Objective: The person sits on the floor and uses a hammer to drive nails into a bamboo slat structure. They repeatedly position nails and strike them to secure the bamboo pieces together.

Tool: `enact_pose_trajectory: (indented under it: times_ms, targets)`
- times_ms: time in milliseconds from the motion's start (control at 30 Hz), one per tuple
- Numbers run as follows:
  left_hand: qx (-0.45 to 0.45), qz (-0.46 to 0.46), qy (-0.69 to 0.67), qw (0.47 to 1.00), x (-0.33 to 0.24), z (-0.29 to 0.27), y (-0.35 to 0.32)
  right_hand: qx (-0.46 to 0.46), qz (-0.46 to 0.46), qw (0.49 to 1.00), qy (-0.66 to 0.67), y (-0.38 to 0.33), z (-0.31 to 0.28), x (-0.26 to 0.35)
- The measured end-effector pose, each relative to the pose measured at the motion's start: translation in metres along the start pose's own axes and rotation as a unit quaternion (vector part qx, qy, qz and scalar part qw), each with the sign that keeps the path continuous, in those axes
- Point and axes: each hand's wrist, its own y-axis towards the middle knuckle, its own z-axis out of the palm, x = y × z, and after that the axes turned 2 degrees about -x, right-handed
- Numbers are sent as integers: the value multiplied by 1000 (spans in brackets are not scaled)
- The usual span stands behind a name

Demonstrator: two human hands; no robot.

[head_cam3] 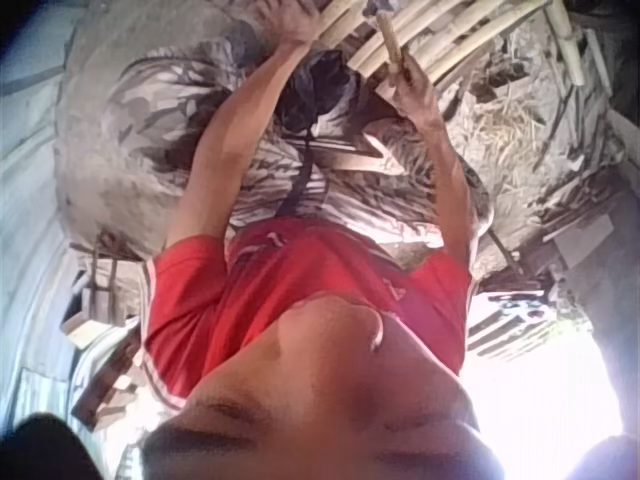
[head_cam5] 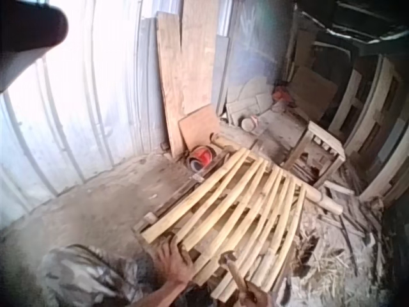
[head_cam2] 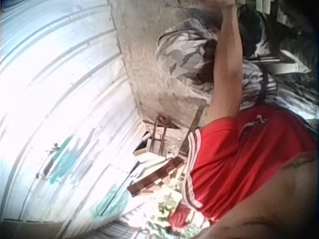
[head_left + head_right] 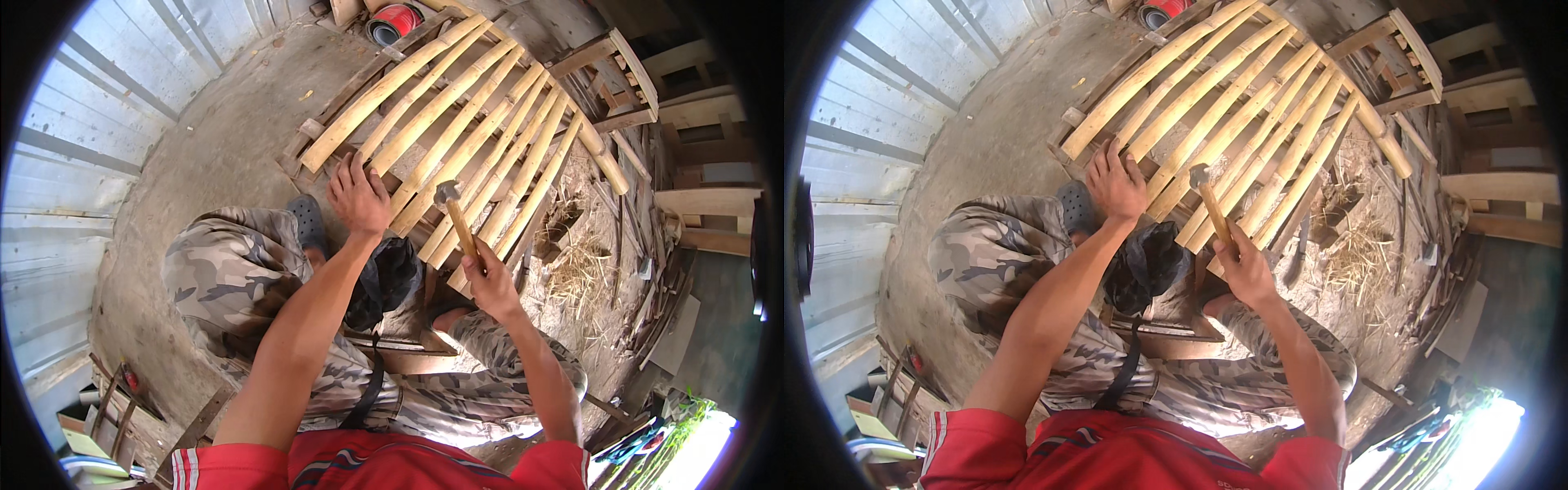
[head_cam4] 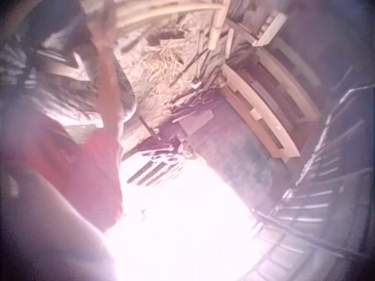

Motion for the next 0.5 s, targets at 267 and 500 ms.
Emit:
enact_pose_trajectory:
  times_ms: [267,500]
  targets:
    - [-26,6,6,1000,7,14,4,-48,-315,911,-263,27,-1,-12]
    - [-39,13,5,999,12,23,4,-40,-337,895,-289,46,15,-23]
